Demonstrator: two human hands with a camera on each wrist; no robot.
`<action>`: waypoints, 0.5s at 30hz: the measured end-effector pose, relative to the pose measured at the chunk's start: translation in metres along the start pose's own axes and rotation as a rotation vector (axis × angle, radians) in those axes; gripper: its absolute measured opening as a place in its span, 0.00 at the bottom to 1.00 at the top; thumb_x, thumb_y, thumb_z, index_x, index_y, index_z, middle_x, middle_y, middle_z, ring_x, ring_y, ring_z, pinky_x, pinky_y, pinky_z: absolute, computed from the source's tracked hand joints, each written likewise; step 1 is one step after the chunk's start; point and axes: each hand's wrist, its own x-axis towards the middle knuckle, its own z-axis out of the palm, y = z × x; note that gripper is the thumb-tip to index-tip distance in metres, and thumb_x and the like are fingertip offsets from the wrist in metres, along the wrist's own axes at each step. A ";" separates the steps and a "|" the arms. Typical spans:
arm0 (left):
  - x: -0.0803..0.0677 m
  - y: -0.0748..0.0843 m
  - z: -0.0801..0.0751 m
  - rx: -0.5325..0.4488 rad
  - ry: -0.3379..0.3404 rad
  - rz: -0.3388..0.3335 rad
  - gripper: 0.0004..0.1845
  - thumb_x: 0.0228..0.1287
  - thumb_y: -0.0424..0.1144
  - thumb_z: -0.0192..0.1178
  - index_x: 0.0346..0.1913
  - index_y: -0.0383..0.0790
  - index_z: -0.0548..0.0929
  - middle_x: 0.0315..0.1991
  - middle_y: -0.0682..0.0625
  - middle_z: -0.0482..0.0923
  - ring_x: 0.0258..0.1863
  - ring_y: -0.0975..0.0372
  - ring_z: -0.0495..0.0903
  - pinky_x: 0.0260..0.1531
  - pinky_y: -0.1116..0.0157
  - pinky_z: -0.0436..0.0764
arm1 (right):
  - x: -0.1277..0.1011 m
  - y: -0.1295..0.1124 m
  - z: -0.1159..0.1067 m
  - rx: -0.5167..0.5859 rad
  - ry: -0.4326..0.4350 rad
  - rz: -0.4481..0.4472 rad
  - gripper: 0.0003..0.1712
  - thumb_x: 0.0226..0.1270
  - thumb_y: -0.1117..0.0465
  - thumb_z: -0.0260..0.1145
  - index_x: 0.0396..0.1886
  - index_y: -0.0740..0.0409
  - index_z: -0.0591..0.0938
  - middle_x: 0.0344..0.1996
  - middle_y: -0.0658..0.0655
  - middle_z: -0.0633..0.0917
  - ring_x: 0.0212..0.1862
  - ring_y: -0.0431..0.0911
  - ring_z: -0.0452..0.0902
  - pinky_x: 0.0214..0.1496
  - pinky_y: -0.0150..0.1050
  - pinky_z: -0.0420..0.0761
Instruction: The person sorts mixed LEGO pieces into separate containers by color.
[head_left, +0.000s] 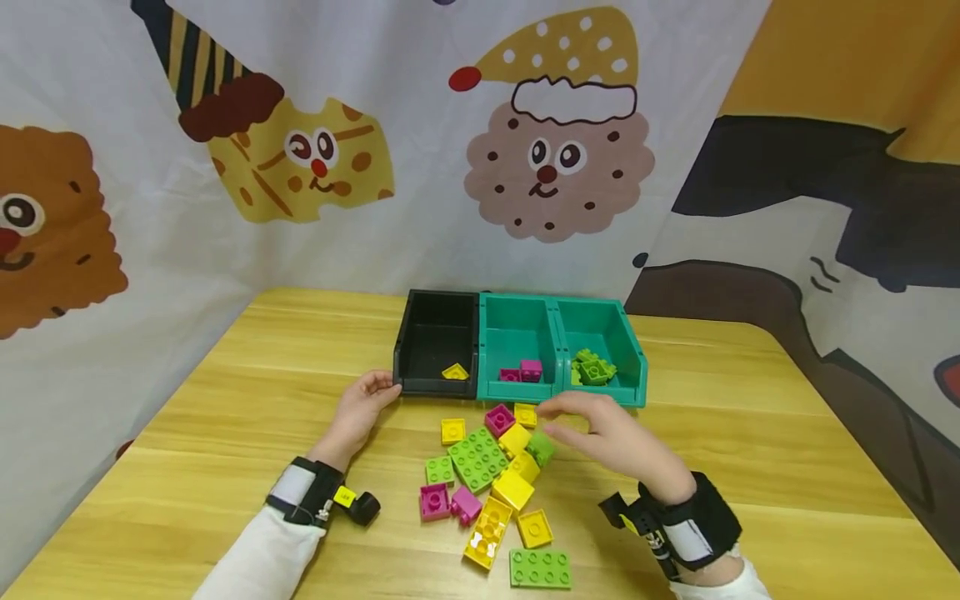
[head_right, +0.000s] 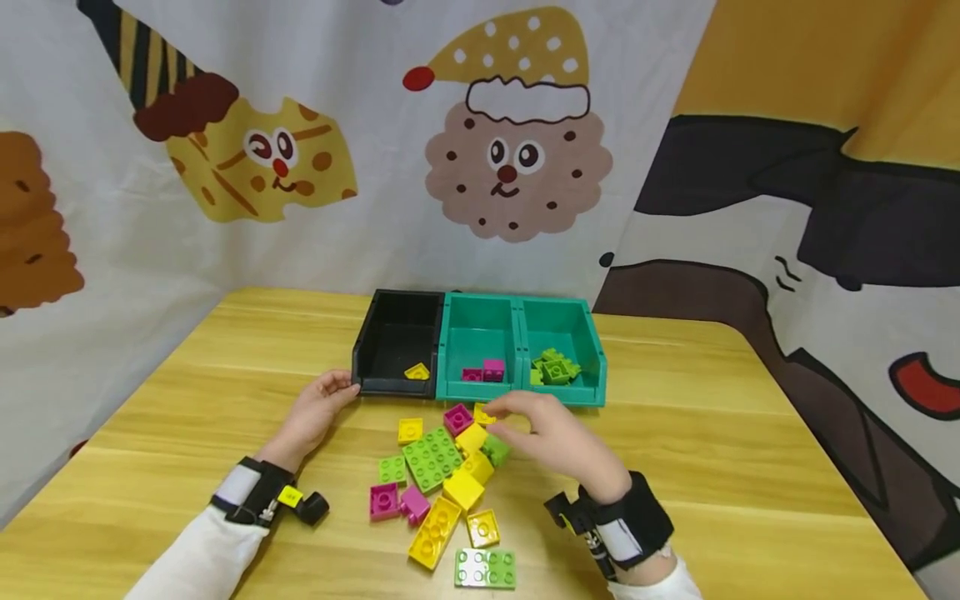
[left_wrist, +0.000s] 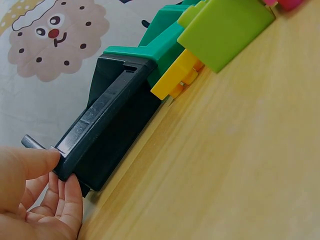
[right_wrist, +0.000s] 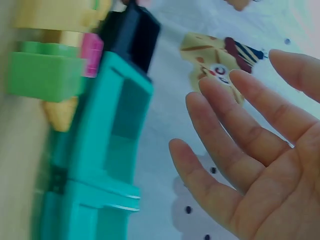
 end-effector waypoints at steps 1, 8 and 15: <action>0.000 0.000 0.000 0.000 -0.001 -0.001 0.13 0.66 0.31 0.57 0.50 0.29 0.72 0.38 0.52 0.72 0.39 0.66 0.69 0.38 0.74 0.73 | -0.002 0.002 0.002 -0.003 -0.009 0.008 0.15 0.69 0.55 0.59 0.51 0.54 0.81 0.45 0.51 0.84 0.48 0.45 0.78 0.50 0.43 0.80; 0.000 0.000 0.002 0.000 -0.006 0.014 0.13 0.66 0.30 0.56 0.50 0.28 0.72 0.38 0.51 0.72 0.39 0.66 0.70 0.39 0.75 0.73 | -0.014 0.014 -0.001 -0.108 -0.055 0.057 0.31 0.56 0.58 0.71 0.60 0.59 0.74 0.56 0.60 0.78 0.58 0.57 0.72 0.57 0.55 0.74; 0.001 -0.002 0.002 -0.001 -0.002 0.018 0.12 0.65 0.29 0.56 0.49 0.27 0.72 0.37 0.52 0.72 0.39 0.66 0.70 0.38 0.75 0.73 | -0.019 0.015 -0.004 -0.165 -0.103 0.151 0.41 0.49 0.63 0.76 0.65 0.59 0.70 0.64 0.65 0.69 0.63 0.63 0.65 0.59 0.58 0.72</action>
